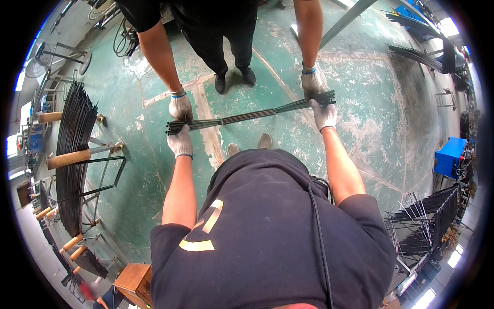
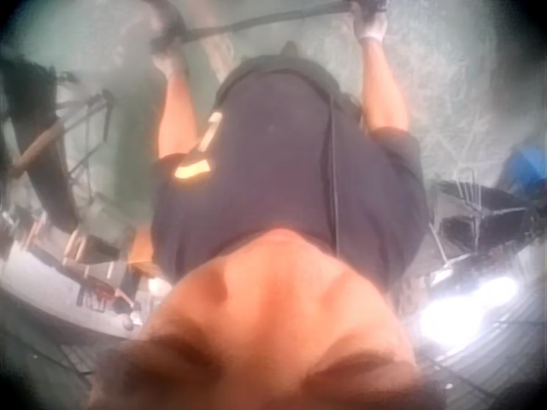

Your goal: The person operates a manual metal rod bending machine in a workshop. They load straight metal rods into the machine, activate the bending mechanism, and then remove the bent rods. The person stacks the finished bent rods on a wooden pallet.

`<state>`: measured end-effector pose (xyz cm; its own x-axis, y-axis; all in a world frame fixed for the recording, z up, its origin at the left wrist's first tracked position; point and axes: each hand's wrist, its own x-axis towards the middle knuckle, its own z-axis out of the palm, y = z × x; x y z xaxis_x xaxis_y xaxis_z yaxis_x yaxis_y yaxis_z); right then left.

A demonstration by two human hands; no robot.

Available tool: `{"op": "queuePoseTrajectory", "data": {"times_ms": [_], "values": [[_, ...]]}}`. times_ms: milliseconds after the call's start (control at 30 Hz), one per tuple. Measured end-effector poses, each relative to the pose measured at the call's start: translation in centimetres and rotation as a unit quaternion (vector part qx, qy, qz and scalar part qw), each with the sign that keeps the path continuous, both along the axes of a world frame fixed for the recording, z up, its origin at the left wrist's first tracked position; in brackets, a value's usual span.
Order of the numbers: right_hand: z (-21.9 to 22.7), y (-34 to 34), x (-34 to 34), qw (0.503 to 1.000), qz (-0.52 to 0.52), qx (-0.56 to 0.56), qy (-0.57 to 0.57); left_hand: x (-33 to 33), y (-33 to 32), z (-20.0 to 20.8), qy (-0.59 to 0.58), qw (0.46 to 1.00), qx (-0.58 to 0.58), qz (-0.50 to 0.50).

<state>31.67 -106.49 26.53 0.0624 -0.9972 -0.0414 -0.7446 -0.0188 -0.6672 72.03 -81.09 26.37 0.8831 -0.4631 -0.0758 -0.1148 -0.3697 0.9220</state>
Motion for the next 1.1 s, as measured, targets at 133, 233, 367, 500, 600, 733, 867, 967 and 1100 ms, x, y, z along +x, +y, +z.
{"op": "queuePoseTrajectory", "data": {"times_ms": [133, 233, 367, 500, 600, 733, 867, 967, 1100], "values": [[0.3, 0.0, 0.1, 1.0, -0.002, 0.017, 0.012, 0.0, 0.0, -0.1, 0.01, 1.0, -0.008, 0.014], [0.7, 0.1, 0.3, 1.0, -0.006, 0.017, 0.01, 0.3, 0.2, -0.2, 0.013, 1.0, 0.012, 0.003], [0.6, 0.1, 0.4, 1.0, -0.006, 0.009, 0.008, 0.3, 0.1, 0.1, -0.002, 1.0, 0.011, 0.002], [0.0, -0.2, 0.0, 1.0, -0.004, 0.004, 0.003, -0.2, -0.5, 1.1, 0.007, 1.0, 0.003, 0.011], [-0.6, -0.4, -0.2, 1.0, 0.008, -0.006, -0.001, 0.0, -0.5, 1.0, 0.016, 1.0, 0.011, 0.016], [-0.7, -0.4, -0.2, 1.0, 0.01, -0.017, -0.004, 0.2, -0.3, 0.7, 0.021, 1.0, 0.005, 0.013], [-0.3, -0.3, -0.1, 0.999, 0.01, -0.025, -0.024, 0.5, -0.3, -0.1, 0.031, 0.999, 0.0, 0.019], [-0.6, -0.6, -0.5, 0.999, 0.012, -0.001, -0.044, 0.4, -0.2, -0.4, 0.019, 1.0, -0.008, 0.02], [0.6, 0.1, 0.1, 0.996, 0.024, 0.01, -0.087, 0.2, -0.4, -0.4, 0.055, 0.998, -0.023, 0.018]]}}
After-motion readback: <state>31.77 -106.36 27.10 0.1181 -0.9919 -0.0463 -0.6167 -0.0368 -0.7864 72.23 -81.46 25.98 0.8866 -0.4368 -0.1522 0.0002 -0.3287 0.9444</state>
